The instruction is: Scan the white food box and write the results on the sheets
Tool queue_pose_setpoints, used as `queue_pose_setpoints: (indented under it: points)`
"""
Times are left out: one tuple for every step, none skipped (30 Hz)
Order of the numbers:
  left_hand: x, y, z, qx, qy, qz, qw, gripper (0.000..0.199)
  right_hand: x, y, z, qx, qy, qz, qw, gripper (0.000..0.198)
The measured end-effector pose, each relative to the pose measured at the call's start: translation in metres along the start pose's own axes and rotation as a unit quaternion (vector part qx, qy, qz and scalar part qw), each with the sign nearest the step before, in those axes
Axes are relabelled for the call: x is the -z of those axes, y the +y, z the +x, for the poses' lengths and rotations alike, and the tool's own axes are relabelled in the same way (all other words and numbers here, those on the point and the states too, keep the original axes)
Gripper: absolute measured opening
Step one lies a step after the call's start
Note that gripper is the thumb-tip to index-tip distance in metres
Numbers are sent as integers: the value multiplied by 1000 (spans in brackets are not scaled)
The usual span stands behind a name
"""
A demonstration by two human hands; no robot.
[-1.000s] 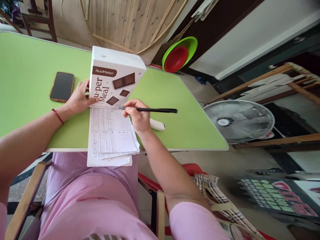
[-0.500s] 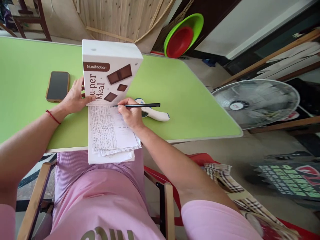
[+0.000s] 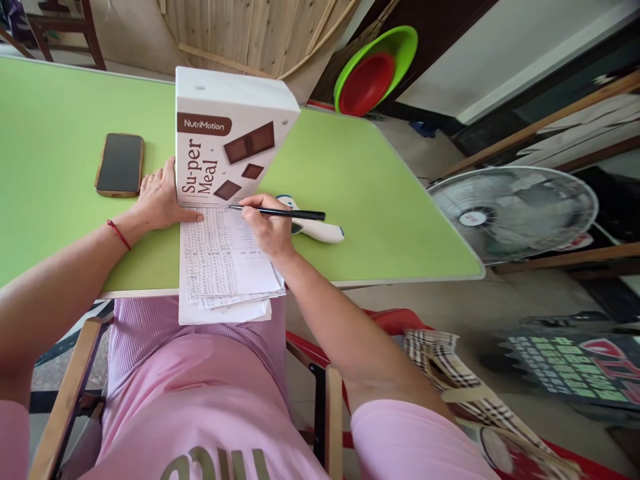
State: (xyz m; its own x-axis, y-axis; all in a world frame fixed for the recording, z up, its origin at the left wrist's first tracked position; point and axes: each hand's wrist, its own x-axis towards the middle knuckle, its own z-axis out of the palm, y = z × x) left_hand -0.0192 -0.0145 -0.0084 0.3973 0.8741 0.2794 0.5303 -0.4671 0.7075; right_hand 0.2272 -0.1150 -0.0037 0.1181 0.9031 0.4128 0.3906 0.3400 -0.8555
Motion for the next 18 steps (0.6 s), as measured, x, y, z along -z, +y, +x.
queue_pose_setpoints:
  points:
    - [-1,-1,0,16,1,25,1000,124,1,0,1,-8,-7,8,1000,17]
    - [-1,-1,0,28,2,45,999,126,2,1,2,-18,-14,17,1000,16]
    - [-2,-3,0,33,3,56,998,128,2,2,3,-28,-18,27,999,15]
    - [-2,-4,0,29,6,56,998,128,3,3,5,-40,-24,38,998,15]
    - [-1,-6,0,21,10,51,998,128,3,3,8,-51,-34,47,997,14]
    - [-1,-7,0,13,13,46,999,127,3,4,10,-63,-47,56,995,14]
    - [0,-7,0,9,13,42,999,126,4,5,12,-74,-62,65,993,14]
    - [2,-7,0,8,11,40,999,126,4,5,14,-84,-75,75,991,13]
    - [3,-5,0,11,5,39,999,126,4,5,14,-91,-84,84,989,12]
    - [5,-3,0,17,-3,39,999,127,4,6,13,-94,-83,91,988,11]
    - [6,0,0,27,-13,41,999,128,3,6,12,-91,-71,96,989,11]
    - [7,3,0,38,-22,43,998,129,3,7,9,-82,-52,97,991,11]
    - [8,5,0,49,-28,46,997,130,3,8,6,-69,-28,91,993,11]
    - [9,7,1,58,-33,46,997,130,3,9,3,-53,-2,79,995,11]
    - [9,7,1,63,-34,44,996,129,3,10,1,-34,19,61,997,11]
    - [9,6,2,62,-34,40,997,128,4,11,-1,-17,34,40,998,11]
    - [9,5,3,57,-32,35,997,126,5,12,-1,-3,42,20,999,11]
    - [9,4,3,50,-30,30,998,123,5,13,-2,7,44,5,999,12]
